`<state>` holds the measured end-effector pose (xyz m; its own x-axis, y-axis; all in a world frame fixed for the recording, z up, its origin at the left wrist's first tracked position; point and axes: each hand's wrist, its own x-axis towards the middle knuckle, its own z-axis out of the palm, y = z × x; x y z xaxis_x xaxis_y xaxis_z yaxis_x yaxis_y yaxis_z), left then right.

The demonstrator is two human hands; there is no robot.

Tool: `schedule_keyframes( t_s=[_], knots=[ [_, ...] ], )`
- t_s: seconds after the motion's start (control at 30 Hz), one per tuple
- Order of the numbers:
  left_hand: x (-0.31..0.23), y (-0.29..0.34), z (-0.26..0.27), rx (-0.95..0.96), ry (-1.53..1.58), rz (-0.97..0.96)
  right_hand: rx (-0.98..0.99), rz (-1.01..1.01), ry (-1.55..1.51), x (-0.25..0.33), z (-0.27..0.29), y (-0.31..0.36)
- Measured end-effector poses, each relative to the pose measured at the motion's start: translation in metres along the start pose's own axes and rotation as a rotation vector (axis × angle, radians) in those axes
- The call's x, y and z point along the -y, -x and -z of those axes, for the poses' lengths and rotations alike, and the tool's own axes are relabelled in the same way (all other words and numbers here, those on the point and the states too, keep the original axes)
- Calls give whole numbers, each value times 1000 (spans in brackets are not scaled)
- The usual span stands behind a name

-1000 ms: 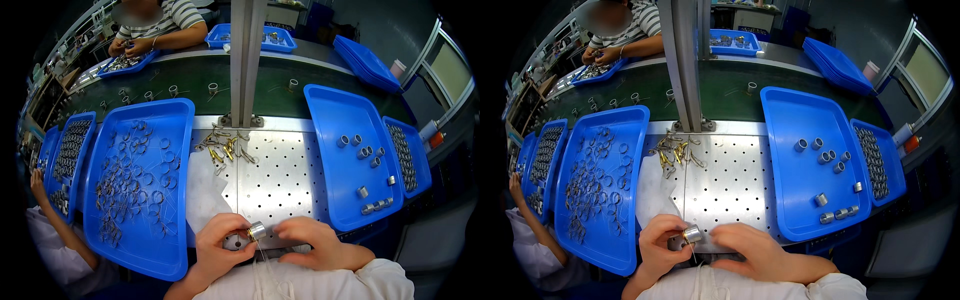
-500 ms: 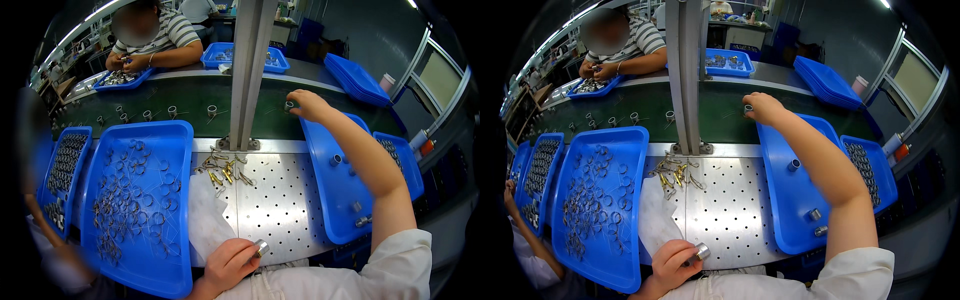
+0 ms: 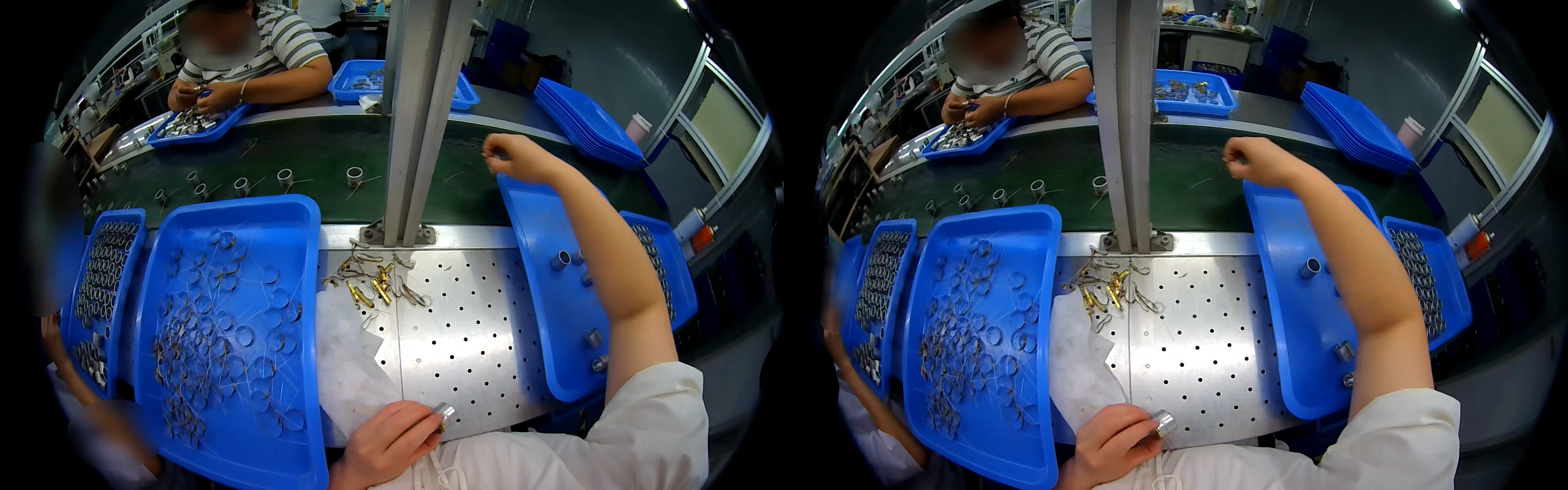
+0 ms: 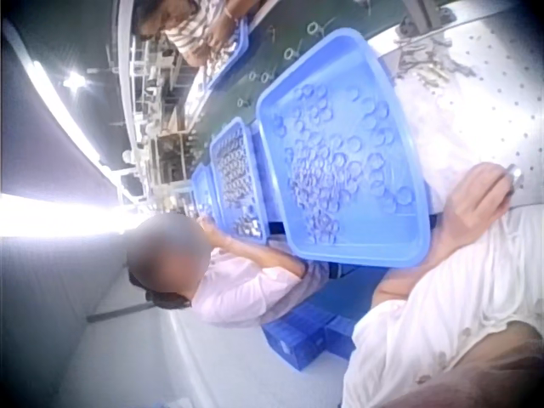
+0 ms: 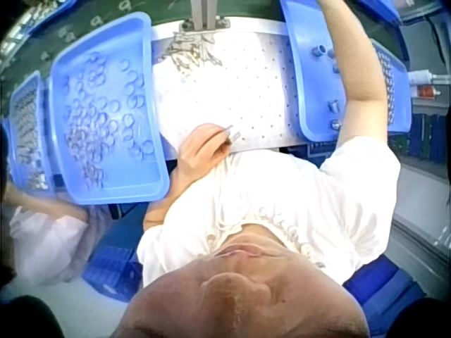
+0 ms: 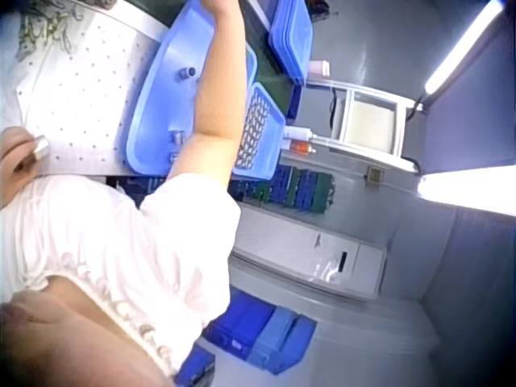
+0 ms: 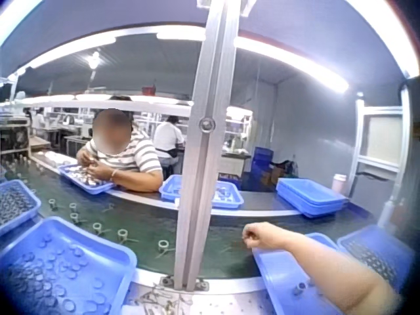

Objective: The person repeatedly picks small cylindrical metal parts from blue trays and assembles them by hand, inserting a small ring or clip into each cylinder. They place the assembled units back into a tray. The process is repetitive and performed one at a time.

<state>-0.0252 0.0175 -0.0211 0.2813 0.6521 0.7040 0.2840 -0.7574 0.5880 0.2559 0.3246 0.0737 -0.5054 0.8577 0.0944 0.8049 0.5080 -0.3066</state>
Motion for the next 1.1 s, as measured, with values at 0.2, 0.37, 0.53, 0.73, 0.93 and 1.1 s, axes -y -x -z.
schedule_keyframes(
  t_s=[0.2, 0.37, 0.53, 0.73, 0.93, 1.1],
  knots=[
    [0, 3, 0, 13, 20, -27, 195, -277, 43, 7, 18, 103],
    [-2, -2, -3, -17, 64, 43, -40, -285, -80, 19, 14, 135],
    [0, 4, -4, -64, -34, 11, 102, -61, -403, 123, 0, 114],
    [1, 0, -5, -73, -46, 12, 25, 325, -107, 157, -65, 73],
    [0, 5, -5, -101, -24, 27, 617, 87, 91, 138, -9, 34],
    [0, 0, -3, -58, -18, -36, 128, 108, -77, 58, -13, -36]
  ],
)
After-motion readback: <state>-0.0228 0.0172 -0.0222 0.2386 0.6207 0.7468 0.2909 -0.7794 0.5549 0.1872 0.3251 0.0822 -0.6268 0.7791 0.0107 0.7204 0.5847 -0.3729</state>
